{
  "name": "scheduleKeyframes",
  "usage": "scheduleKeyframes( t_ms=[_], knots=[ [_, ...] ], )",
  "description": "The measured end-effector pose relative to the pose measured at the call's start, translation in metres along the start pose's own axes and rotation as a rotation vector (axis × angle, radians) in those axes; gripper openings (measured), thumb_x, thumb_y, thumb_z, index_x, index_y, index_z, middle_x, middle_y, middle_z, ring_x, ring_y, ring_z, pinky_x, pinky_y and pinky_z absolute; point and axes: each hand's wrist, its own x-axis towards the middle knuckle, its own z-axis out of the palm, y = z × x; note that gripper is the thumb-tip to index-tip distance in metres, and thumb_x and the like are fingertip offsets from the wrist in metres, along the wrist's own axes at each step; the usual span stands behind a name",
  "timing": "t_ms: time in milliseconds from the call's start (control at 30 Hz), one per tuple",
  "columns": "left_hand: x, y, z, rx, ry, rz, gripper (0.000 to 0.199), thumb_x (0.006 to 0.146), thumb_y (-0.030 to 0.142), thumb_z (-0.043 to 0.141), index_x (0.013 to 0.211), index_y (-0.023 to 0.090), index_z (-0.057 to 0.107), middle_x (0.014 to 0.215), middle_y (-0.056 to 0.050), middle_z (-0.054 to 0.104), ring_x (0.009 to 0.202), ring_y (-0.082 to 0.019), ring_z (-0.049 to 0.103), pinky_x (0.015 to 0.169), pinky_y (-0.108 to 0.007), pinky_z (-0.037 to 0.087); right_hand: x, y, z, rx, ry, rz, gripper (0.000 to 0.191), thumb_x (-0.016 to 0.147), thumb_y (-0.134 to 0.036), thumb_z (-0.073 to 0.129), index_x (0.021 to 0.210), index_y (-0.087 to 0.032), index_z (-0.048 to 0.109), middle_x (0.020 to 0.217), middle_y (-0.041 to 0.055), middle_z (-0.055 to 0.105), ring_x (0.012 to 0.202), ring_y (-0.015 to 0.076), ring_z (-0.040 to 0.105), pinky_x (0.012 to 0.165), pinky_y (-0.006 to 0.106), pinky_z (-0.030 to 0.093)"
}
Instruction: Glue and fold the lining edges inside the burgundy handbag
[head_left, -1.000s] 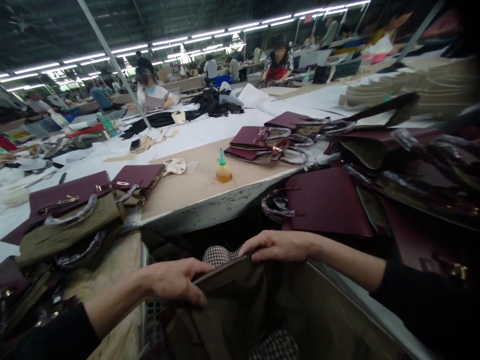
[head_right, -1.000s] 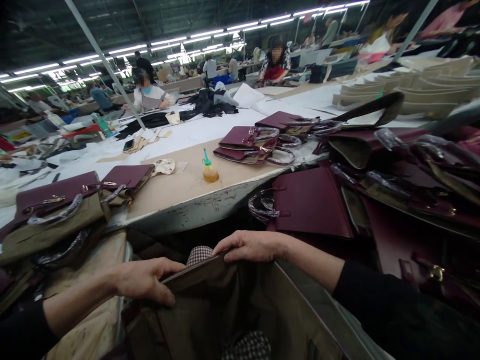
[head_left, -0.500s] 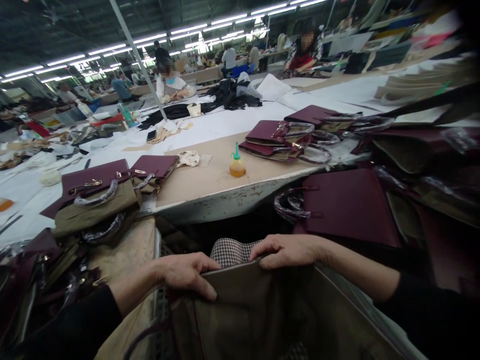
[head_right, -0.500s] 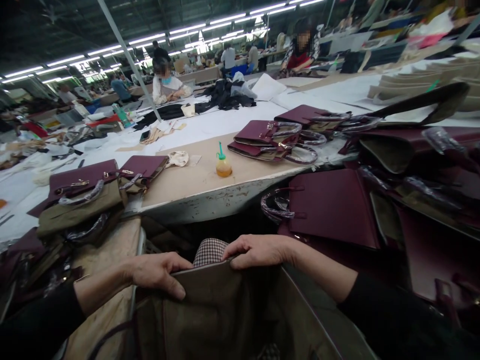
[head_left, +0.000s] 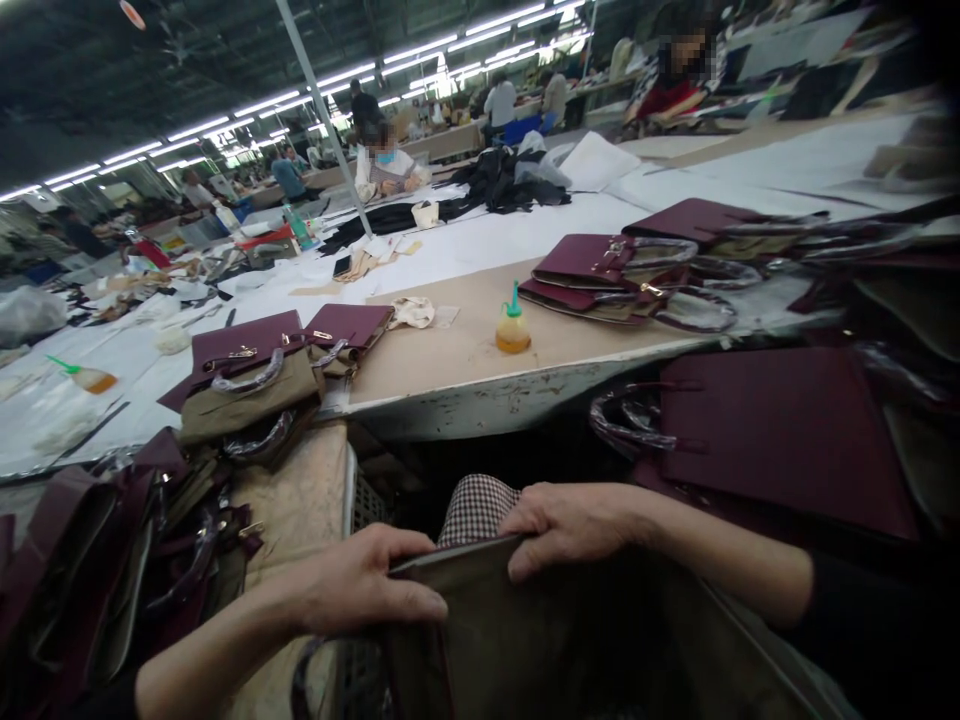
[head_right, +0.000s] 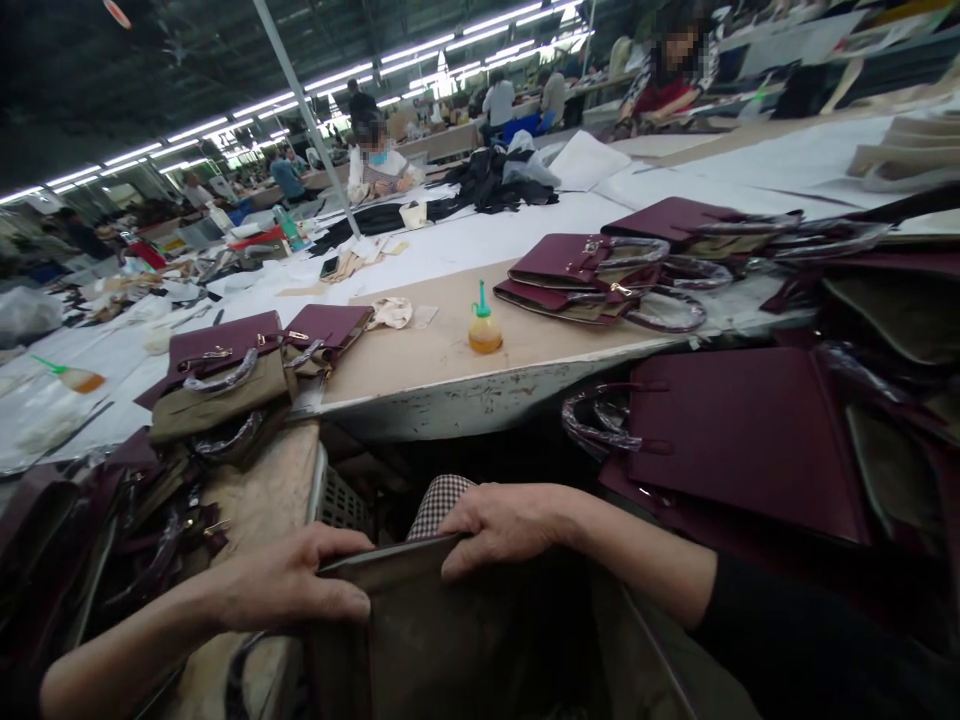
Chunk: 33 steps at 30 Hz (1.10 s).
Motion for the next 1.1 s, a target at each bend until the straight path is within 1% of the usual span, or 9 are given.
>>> scheduleKeyframes(
  t_ms=[133, 233, 333, 433, 533, 633, 700, 933, 1100],
  knots=[
    [-0.014, -0.026, 0.018, -0.140, 0.162, 0.078, 0.036, 0.088, 0.050, 0.060, 0.098, 0.017, 0.070, 0.082, 0.002, 0.060, 0.073, -0.010, 0.048, 0.060, -0.018, 0.036, 0.004, 0.000, 0.000, 0.127, -0.091, -0.046, 0.033, 0.089, -0.036, 0.067, 0.109, -0.010, 0.071, 0.088, 0.0028, 0.068, 0.079, 0.0150, 0.062, 0.071, 0.018, 0.048],
    [-0.014, -0.044, 0.030, -0.351, 0.144, 0.112, 0.033, 0.084, 0.044, 0.066, 0.101, 0.016, 0.071, 0.085, 0.000, 0.064, 0.077, -0.012, 0.053, 0.065, -0.019, 0.039, 0.011, -0.004, 0.002, 0.215, -0.161, -0.085, 0.038, 0.089, -0.032, 0.068, 0.115, -0.005, 0.069, 0.099, 0.0088, 0.069, 0.091, 0.0190, 0.063, 0.082, 0.021, 0.049],
    [-0.013, -0.052, 0.035, -0.440, 0.142, 0.127, 0.032, 0.082, 0.042, 0.068, 0.097, 0.014, 0.072, 0.080, 0.000, 0.062, 0.072, -0.011, 0.052, 0.063, -0.019, 0.038, 0.013, -0.014, 0.005, 0.230, -0.196, -0.073, 0.038, 0.088, -0.031, 0.069, 0.115, -0.004, 0.068, 0.101, 0.0100, 0.069, 0.093, 0.0200, 0.064, 0.083, 0.022, 0.049],
    [-0.016, -0.045, 0.035, -0.288, 0.194, 0.138, 0.035, 0.086, 0.047, 0.063, 0.094, 0.014, 0.071, 0.078, 0.001, 0.058, 0.072, -0.010, 0.048, 0.061, -0.019, 0.034, 0.015, -0.030, 0.011, 0.154, -0.181, -0.029, 0.034, 0.089, -0.035, 0.068, 0.109, -0.008, 0.070, 0.088, 0.0041, 0.068, 0.080, 0.0154, 0.063, 0.068, 0.017, 0.049],
    [-0.023, -0.030, 0.036, -0.076, 0.206, 0.147, 0.039, 0.091, 0.051, 0.052, 0.096, 0.017, 0.070, 0.078, 0.002, 0.056, 0.071, -0.010, 0.046, 0.059, -0.020, 0.033, 0.025, -0.048, 0.023, -0.063, -0.081, -0.050, 0.034, 0.087, -0.045, 0.070, 0.097, -0.012, 0.070, 0.071, -0.0024, 0.060, 0.064, 0.0102, 0.056, 0.054, 0.015, 0.040],
    [-0.030, -0.020, 0.041, 0.067, 0.259, 0.147, 0.039, 0.096, 0.050, 0.043, 0.094, 0.019, 0.068, 0.084, 0.003, 0.060, 0.077, -0.011, 0.051, 0.067, -0.021, 0.037, 0.038, -0.061, 0.038, -0.390, 0.094, -0.096, 0.040, 0.088, -0.055, 0.065, 0.083, -0.015, 0.068, 0.058, -0.0048, 0.047, 0.054, 0.0086, 0.045, 0.049, 0.021, 0.030],
    [-0.033, -0.020, 0.047, 0.138, 0.313, 0.135, 0.042, 0.098, 0.049, 0.037, 0.089, 0.020, 0.066, 0.086, 0.003, 0.062, 0.082, -0.012, 0.053, 0.074, -0.022, 0.037, 0.043, -0.064, 0.045, -0.511, 0.152, -0.096, 0.042, 0.092, -0.056, 0.059, 0.081, -0.016, 0.066, 0.058, -0.0044, 0.044, 0.054, 0.0093, 0.042, 0.051, 0.023, 0.029],
    [-0.032, -0.034, 0.058, 0.127, 0.301, 0.072, 0.048, 0.096, 0.057, 0.034, 0.094, 0.023, 0.068, 0.090, 0.002, 0.065, 0.089, -0.016, 0.057, 0.079, -0.025, 0.040, 0.023, -0.041, 0.034, -0.329, 0.013, -0.122, 0.032, 0.098, -0.044, 0.055, 0.079, -0.019, 0.061, 0.063, -0.0070, 0.050, 0.057, 0.0068, 0.046, 0.055, 0.019, 0.032],
    [-0.026, -0.044, 0.054, 0.085, 0.267, 0.026, 0.051, 0.094, 0.061, 0.035, 0.093, 0.023, 0.068, 0.093, 0.000, 0.066, 0.091, -0.018, 0.057, 0.080, -0.026, 0.042, -0.010, -0.012, 0.019, -0.268, 0.035, -0.037, 0.031, 0.097, -0.040, 0.057, 0.076, -0.017, 0.059, 0.064, -0.0064, 0.051, 0.060, 0.0072, 0.048, 0.056, 0.018, 0.034]
  ],
)
